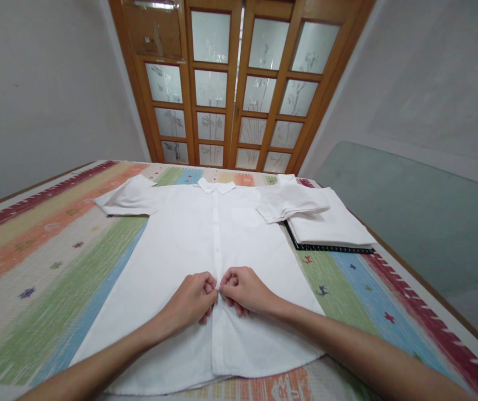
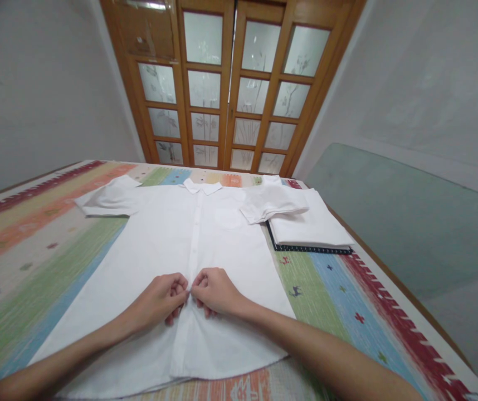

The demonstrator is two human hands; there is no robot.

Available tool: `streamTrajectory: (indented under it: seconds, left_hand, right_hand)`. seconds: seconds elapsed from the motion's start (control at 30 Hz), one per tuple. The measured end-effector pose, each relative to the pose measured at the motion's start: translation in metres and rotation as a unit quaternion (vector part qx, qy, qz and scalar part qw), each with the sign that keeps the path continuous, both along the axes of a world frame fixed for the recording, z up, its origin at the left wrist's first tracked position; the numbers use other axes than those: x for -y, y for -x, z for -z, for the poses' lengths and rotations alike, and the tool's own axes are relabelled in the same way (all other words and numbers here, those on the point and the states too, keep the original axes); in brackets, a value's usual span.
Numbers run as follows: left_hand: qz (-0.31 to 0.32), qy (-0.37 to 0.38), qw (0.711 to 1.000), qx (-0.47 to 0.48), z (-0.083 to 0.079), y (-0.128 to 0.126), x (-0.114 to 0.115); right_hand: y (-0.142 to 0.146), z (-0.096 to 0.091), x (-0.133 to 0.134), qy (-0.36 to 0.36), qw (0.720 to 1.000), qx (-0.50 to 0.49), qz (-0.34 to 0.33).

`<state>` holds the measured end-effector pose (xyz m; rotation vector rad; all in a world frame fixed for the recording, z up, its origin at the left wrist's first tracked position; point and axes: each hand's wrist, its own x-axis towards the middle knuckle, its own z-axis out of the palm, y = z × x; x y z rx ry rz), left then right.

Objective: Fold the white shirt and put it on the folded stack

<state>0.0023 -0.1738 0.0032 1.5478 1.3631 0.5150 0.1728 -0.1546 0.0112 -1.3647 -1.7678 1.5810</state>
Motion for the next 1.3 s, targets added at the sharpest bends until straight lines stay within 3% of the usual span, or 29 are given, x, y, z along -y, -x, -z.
streamTrajectory:
  seconds: [0.3, 0.63, 0.73, 0.8, 0.97, 1.07, 1.3]
  left_hand:
    - [0.008, 0.019, 1.0, 0.004, -0.001, 0.003, -0.007]
    - [0.028, -0.032, 0.997, -0.066, -0.004, 0.006, -0.01]
    - [0.039, -0.044, 0.993, -0.099, -0.008, 0.008, -0.012]
    - [0.046, -0.083, 0.987, -0.13, -0.012, 0.01, -0.013]
    - [0.079, -0.194, 0.97, -0.121, -0.016, 0.018, -0.013]
    - [0.114, -0.249, 0.954, -0.119, -0.015, 0.022, -0.01]
    - [0.14, -0.287, 0.939, -0.127, -0.014, 0.026, -0.012]
  right_hand:
    - [-0.001, 0.001, -0.001, -0.004, 1.0, -0.003, -0.015]
    - [-0.001, 0.004, -0.003, -0.014, 0.999, 0.01, -0.04]
    - [-0.003, 0.003, -0.001, -0.031, 0.998, 0.022, -0.045]
    - [-0.004, 0.004, 0.001, -0.08, 0.995, 0.041, -0.036]
    - [-0.008, 0.008, 0.007, -0.31, 0.941, 0.131, -0.042]
    - [-0.01, 0.009, 0.009, -0.354, 0.912, 0.184, -0.093]
    - [-0.009, -0.004, 0.004, -0.434, 0.825, 0.288, -0.22]
